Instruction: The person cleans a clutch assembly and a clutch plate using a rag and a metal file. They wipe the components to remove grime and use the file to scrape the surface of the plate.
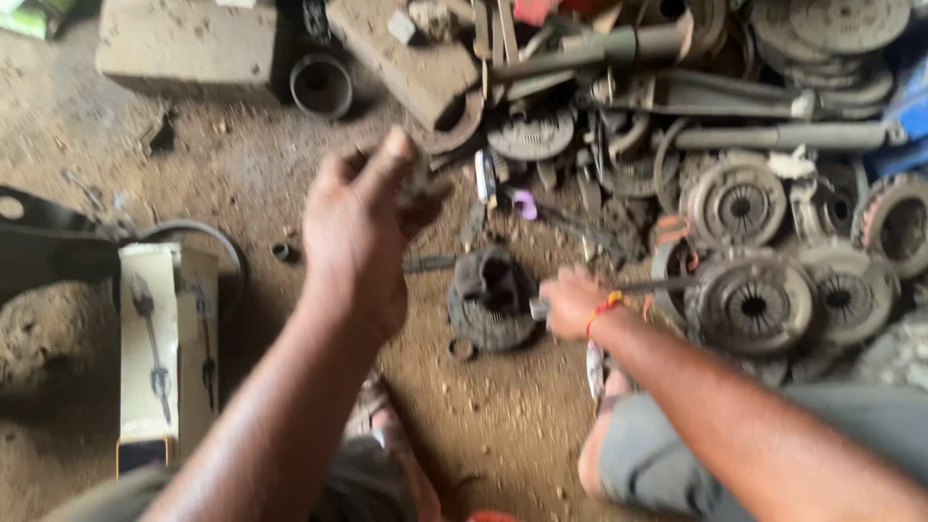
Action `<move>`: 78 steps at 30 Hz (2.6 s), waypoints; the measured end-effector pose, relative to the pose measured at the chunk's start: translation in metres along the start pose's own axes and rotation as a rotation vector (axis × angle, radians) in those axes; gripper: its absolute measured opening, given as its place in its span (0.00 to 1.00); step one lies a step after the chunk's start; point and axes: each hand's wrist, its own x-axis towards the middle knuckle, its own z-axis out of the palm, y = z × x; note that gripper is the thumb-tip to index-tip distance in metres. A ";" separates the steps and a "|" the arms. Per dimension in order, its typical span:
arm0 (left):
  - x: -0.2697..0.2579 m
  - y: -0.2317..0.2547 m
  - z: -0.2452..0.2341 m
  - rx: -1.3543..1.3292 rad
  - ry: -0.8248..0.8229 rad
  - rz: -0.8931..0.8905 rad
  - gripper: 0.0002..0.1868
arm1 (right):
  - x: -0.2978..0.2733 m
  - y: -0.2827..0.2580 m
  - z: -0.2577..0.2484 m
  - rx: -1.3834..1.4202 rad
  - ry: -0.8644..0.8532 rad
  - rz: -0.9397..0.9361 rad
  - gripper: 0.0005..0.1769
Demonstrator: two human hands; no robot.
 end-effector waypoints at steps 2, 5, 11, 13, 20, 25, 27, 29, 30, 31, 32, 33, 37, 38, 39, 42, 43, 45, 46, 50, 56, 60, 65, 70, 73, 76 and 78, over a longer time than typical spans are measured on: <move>0.000 -0.003 0.006 -0.048 -0.028 -0.043 0.29 | 0.002 -0.010 -0.002 0.188 0.024 0.057 0.41; 0.001 -0.007 0.010 -0.042 0.007 -0.102 0.27 | 0.009 -0.038 -0.012 0.181 0.106 -0.081 0.45; 0.003 -0.018 0.011 -0.043 -0.032 -0.091 0.23 | 0.037 -0.080 -0.004 0.327 0.002 0.014 0.46; 0.006 -0.017 0.010 -0.069 -0.030 -0.104 0.22 | 0.041 -0.080 0.000 0.477 0.071 0.055 0.39; 0.002 -0.012 0.009 -0.086 -0.062 -0.122 0.23 | 0.047 -0.048 -0.041 1.119 0.368 0.400 0.05; -0.004 -0.004 0.009 0.077 -0.095 -0.161 0.24 | 0.042 -0.009 -0.096 1.329 0.617 0.006 0.11; -0.008 -0.002 0.009 0.160 -0.160 -0.150 0.25 | 0.020 -0.001 -0.136 1.426 0.580 -0.132 0.11; -0.012 -0.002 0.011 0.208 -0.267 -0.092 0.26 | -0.019 0.001 -0.174 1.503 0.523 -0.233 0.11; -0.014 -0.003 0.012 0.189 -0.280 -0.090 0.25 | -0.043 0.000 -0.189 1.500 0.492 -0.234 0.11; -0.015 -0.003 0.013 0.174 -0.298 -0.083 0.24 | -0.065 -0.005 -0.200 1.465 0.511 -0.264 0.11; -0.015 -0.003 0.014 0.159 -0.315 -0.077 0.23 | -0.083 -0.009 -0.210 1.429 0.530 -0.295 0.11; -0.016 -0.004 0.014 0.148 -0.329 -0.075 0.24 | -0.098 -0.014 -0.217 1.392 0.544 -0.321 0.11; -0.015 -0.004 0.013 0.123 -0.388 -0.036 0.25 | -0.129 -0.036 -0.216 1.515 0.604 -0.424 0.13; -0.015 -0.004 0.012 0.121 -0.400 -0.022 0.25 | -0.130 -0.040 -0.215 1.539 0.627 -0.424 0.13; -0.016 -0.003 0.011 0.112 -0.388 -0.056 0.26 | -0.130 -0.043 -0.213 1.565 0.648 -0.419 0.13; -0.014 -0.004 0.016 0.090 -0.393 -0.134 0.27 | -0.128 -0.043 -0.218 1.550 0.609 -0.395 0.12; -0.015 -0.006 0.017 0.096 -0.404 -0.142 0.27 | -0.129 -0.044 -0.220 1.571 0.594 -0.427 0.11; -0.014 -0.011 0.018 0.093 -0.417 -0.160 0.26 | -0.134 -0.048 -0.221 1.616 0.562 -0.488 0.10; -0.014 -0.014 0.019 0.083 -0.418 -0.170 0.26 | -0.136 -0.052 -0.220 1.545 0.536 -0.504 0.09; -0.016 -0.021 0.020 0.036 -0.366 -0.256 0.20 | -0.142 -0.073 -0.215 1.170 0.524 -0.545 0.07; -0.018 -0.027 0.010 -0.011 -0.259 -0.341 0.17 | -0.146 -0.077 -0.221 0.578 0.746 -0.771 0.16; -0.020 -0.034 0.008 0.007 -0.255 -0.399 0.14 | -0.146 -0.079 -0.220 0.508 0.788 -0.813 0.15; -0.020 -0.035 0.004 -0.037 -0.272 -0.398 0.11 | -0.149 -0.082 -0.220 0.581 0.780 -0.734 0.13; -0.018 -0.045 0.005 -0.015 -0.262 -0.322 0.08 | -0.145 -0.083 -0.216 0.594 0.816 -0.635 0.13; -0.019 -0.041 0.006 -0.058 -0.206 -0.316 0.10 | -0.139 -0.083 -0.212 0.647 0.826 -0.579 0.13; -0.020 -0.036 0.009 -0.145 -0.255 -0.259 0.11 | -0.131 -0.073 -0.211 0.693 0.835 -0.547 0.13; -0.021 -0.034 0.010 -0.150 -0.285 -0.238 0.12 | -0.125 -0.063 -0.211 0.736 0.851 -0.575 0.13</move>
